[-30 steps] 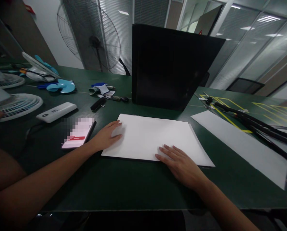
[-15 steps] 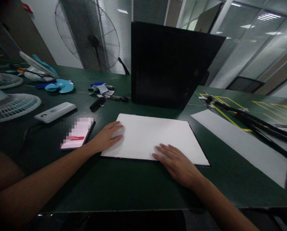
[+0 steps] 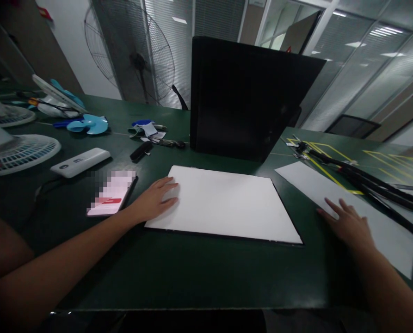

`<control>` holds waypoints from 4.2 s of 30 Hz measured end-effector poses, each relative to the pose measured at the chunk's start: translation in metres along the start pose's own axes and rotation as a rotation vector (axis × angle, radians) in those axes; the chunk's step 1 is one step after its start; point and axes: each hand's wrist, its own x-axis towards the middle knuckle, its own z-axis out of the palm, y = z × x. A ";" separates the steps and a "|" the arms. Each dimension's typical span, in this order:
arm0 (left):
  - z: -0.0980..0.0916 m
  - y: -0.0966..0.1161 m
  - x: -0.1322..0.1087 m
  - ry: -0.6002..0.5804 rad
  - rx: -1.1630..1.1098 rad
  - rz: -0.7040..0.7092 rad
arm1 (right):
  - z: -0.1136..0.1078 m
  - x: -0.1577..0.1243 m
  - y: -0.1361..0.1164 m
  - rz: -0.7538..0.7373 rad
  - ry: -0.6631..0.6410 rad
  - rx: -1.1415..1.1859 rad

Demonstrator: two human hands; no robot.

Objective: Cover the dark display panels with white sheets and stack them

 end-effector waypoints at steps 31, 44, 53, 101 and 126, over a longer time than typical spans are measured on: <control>-0.020 0.007 -0.001 0.017 -0.322 -0.216 | -0.070 -0.015 -0.291 -0.589 -0.309 0.158; -0.005 -0.001 0.002 -0.017 -0.097 -0.094 | -0.072 0.005 -0.314 -0.589 -0.398 0.354; -0.002 -0.002 0.001 -0.005 -0.055 -0.008 | -0.071 0.007 -0.320 -0.603 -0.415 0.348; -0.075 0.020 -0.013 0.081 -0.268 0.184 | -0.101 0.031 -0.317 -1.124 0.238 0.216; -0.039 0.096 -0.037 0.541 0.318 0.711 | -0.100 0.032 -0.304 -0.980 0.257 0.336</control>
